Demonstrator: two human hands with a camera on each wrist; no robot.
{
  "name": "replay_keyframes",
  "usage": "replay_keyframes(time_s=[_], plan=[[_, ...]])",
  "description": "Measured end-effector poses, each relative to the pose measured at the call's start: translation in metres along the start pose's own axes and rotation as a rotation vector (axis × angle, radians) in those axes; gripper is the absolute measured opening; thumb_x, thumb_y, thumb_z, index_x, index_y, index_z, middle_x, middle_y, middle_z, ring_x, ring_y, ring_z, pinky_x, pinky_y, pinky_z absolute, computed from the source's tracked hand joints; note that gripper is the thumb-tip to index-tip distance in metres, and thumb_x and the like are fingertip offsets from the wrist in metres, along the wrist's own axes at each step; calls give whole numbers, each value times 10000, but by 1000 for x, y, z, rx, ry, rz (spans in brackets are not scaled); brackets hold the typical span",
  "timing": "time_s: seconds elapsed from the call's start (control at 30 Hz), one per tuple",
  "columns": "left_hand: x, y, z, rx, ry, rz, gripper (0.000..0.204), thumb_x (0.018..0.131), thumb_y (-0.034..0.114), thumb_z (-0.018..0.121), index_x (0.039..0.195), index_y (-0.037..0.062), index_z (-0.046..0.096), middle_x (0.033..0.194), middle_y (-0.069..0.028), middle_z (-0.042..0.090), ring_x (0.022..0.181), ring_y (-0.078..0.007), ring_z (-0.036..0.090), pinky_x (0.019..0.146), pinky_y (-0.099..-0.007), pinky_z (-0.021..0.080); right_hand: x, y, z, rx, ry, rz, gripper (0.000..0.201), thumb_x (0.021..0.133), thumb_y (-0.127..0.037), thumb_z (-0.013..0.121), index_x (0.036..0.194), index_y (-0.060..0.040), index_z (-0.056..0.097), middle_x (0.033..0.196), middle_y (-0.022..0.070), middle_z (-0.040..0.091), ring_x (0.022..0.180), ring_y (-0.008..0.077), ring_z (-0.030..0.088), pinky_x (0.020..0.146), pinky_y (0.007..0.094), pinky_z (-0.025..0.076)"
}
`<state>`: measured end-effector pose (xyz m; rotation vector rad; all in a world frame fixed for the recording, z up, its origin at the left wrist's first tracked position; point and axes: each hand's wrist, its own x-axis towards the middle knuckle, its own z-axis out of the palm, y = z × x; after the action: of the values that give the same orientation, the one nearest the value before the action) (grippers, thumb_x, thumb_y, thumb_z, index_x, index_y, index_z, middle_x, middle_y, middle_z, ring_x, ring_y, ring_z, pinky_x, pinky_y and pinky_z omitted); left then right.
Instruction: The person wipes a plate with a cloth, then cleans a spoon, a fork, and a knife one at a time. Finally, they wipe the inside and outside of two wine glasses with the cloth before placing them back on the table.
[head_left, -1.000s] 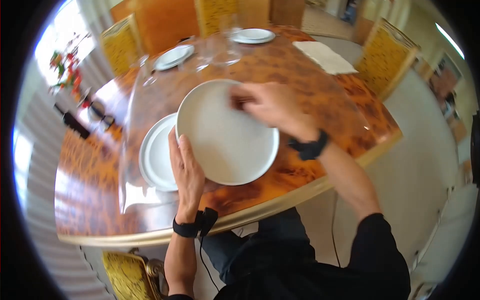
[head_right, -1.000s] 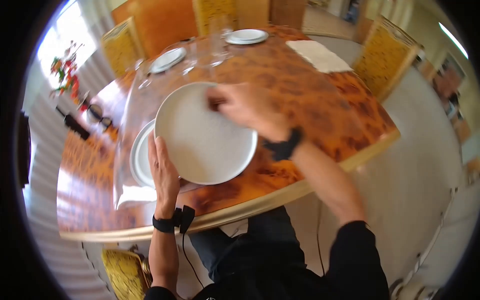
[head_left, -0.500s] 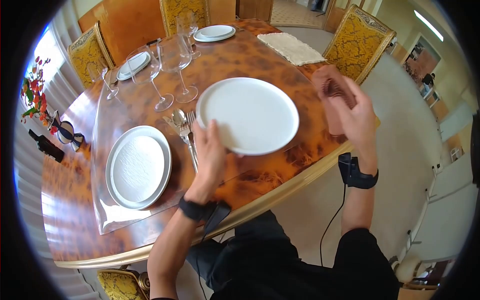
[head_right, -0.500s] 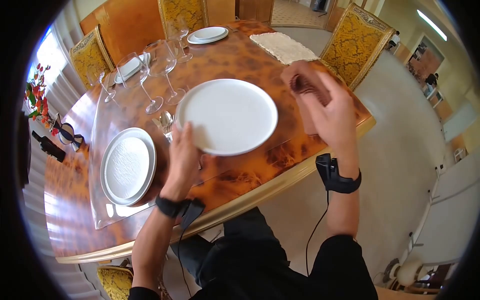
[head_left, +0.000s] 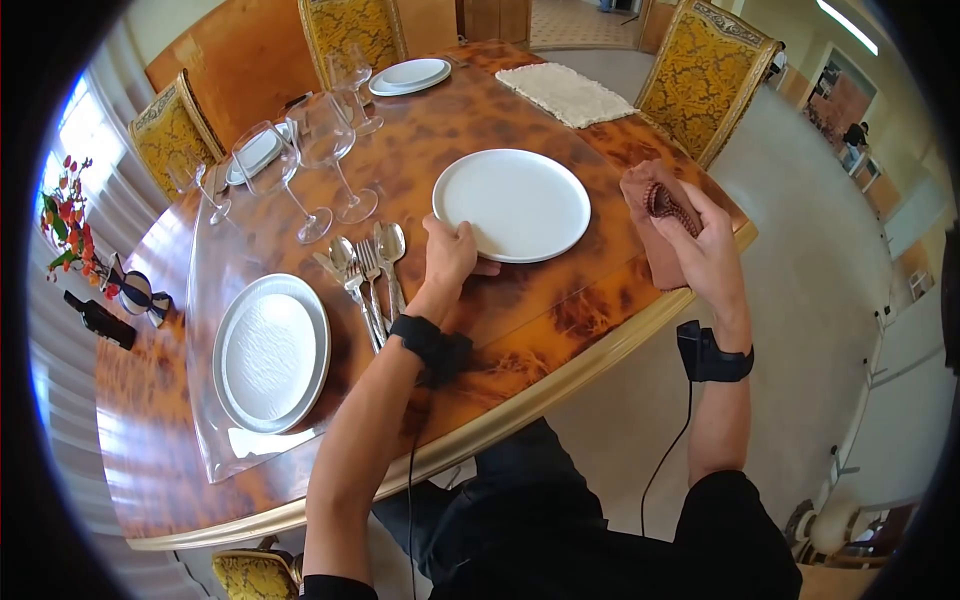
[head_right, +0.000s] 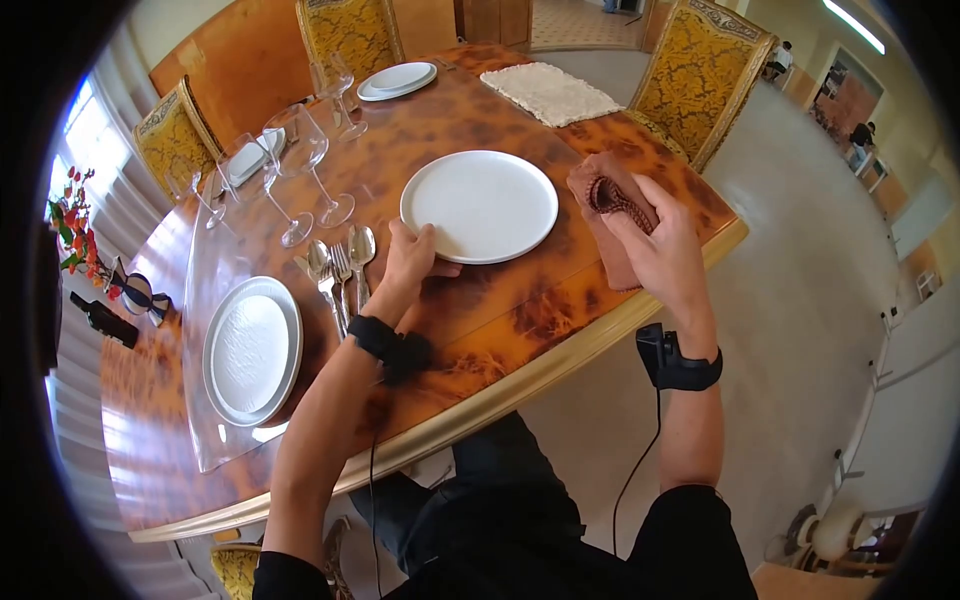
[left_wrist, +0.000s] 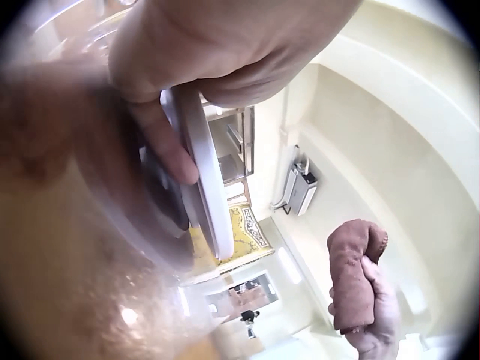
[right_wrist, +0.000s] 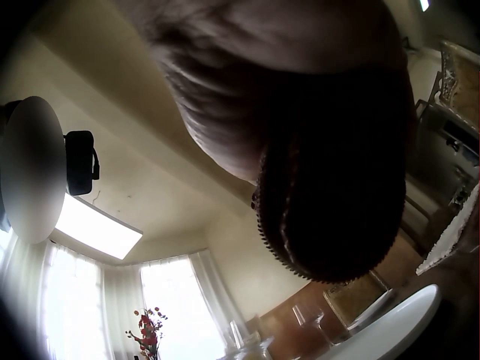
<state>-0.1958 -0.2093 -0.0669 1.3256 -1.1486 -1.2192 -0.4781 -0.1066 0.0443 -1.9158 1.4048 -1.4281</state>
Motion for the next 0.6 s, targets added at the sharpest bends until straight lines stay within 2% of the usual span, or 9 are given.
replay_keyframes(time_s=[0.13, 0.23, 0.27, 0.43, 0.47, 0.53, 0.57, 0.6], plan=[[-9, 11, -11, 189, -51, -91, 341, 984, 97, 461, 1157, -126, 269, 756, -184, 612, 508, -256, 659, 394, -355, 576, 0, 8, 8, 54, -25, 13, 322, 884, -33, 632, 1194, 52, 611, 1023, 87, 697, 937, 123, 635, 874, 289, 496], [-16, 14, -7, 248, 2, -81, 332, 984, 109, 482, 1122, -108, 272, 719, -172, 601, 502, -248, 655, 376, -358, 557, 1, -2, 17, 50, -70, -4, 337, 883, -26, 630, 1211, 49, 610, 1052, 78, 691, 972, 120, 626, 906, 286, 486], [-15, 14, -7, 259, 0, -80, 362, 974, 90, 455, 1165, -122, 233, 790, -264, 657, 510, -299, 679, 382, -377, 571, 1, -3, 21, 74, -81, -4, 340, 885, -26, 631, 1216, 48, 610, 1059, 74, 688, 982, 120, 623, 913, 286, 483], [-13, 19, -9, 305, 26, -112, 389, 965, 105, 496, 1149, -111, 229, 700, -261, 663, 486, -333, 672, 398, -411, 577, 4, -25, 41, 116, -138, 10, 348, 892, -26, 634, 1232, 44, 607, 1089, 63, 676, 1018, 120, 611, 935, 282, 473], [-15, 19, -11, 300, 23, -129, 444, 983, 145, 539, 1178, -89, 215, 744, -236, 656, 497, -315, 674, 379, -419, 577, 4, -23, 44, 128, -138, 3, 344, 898, -28, 637, 1233, 45, 607, 1093, 62, 674, 1019, 124, 615, 933, 282, 475], [-22, 6, -17, 254, 24, -40, 469, 981, 154, 545, 1194, -85, 203, 748, -224, 664, 484, -306, 667, 381, -413, 575, 7, -22, 51, 176, -179, -11, 339, 906, -25, 633, 1237, 43, 604, 1088, 60, 674, 1016, 123, 615, 928, 284, 478], [-37, 14, -23, 192, 9, -42, 491, 979, 160, 548, 1205, -86, 189, 733, -215, 661, 466, -296, 658, 372, -389, 572, 7, -27, 57, 205, -181, -4, 339, 909, -22, 630, 1240, 44, 601, 1083, 59, 674, 1013, 122, 614, 925, 285, 479], [-52, 23, -30, 170, -20, -31, 487, 960, 146, 552, 1207, -93, 206, 739, -266, 658, 495, -346, 664, 440, -416, 584, 9, -32, 63, 198, -204, -2, 334, 922, -32, 619, 1247, 44, 596, 1083, 60, 674, 1009, 120, 613, 927, 287, 477]])
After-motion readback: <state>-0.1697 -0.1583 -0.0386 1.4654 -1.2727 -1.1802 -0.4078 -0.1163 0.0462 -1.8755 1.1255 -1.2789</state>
